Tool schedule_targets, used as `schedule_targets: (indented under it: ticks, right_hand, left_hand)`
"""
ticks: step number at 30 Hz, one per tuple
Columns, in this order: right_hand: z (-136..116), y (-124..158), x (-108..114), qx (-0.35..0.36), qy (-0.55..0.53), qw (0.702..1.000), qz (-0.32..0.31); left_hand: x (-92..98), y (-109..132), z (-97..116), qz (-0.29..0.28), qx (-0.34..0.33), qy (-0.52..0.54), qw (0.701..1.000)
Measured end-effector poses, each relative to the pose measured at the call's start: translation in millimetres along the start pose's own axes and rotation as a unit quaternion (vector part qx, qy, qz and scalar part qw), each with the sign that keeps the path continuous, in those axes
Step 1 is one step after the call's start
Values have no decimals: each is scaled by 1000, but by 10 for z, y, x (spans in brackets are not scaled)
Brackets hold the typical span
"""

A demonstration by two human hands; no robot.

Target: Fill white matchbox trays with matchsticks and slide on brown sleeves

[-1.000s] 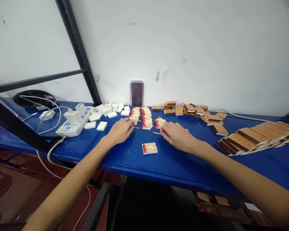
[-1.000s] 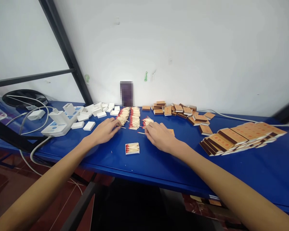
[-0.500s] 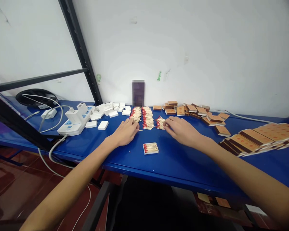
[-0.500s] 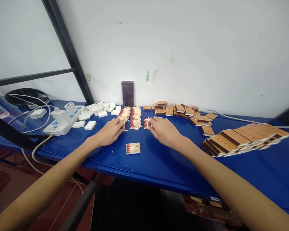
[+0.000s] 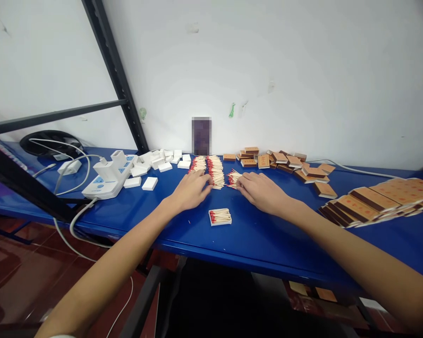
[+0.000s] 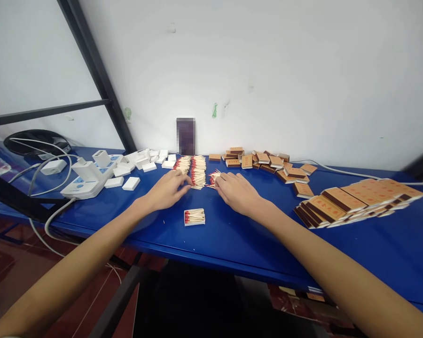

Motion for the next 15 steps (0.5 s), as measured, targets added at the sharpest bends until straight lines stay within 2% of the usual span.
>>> schedule_targets:
  ticks: [5, 10, 12, 15]
  right_hand:
    - [-316, 129, 251, 49, -83, 995, 17]
    - [-645, 270, 334, 115, -108, 987, -1]
    - [-658, 276, 366, 113, -112, 987, 3]
    - [-539, 229, 435, 81, -122, 989, 27]
  left_hand:
    - [-123, -233, -54, 8, -33, -77, 996]
    - [-200, -258, -11, 18, -45, -116, 992]
    - [-193, -241, -6, 27, -45, -114, 992]
    - [-160, -213, -7, 42, -50, -107, 992]
Point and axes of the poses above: each hand's wrist, its own y-axis away from the middle knuckle, its own x-axis out of the back of the hand, z = x × y, the point moved 1 cm from there along -y, towards the middle knuckle, and after that the axes turned 2 degrees about -y, right-handed, at the moved point
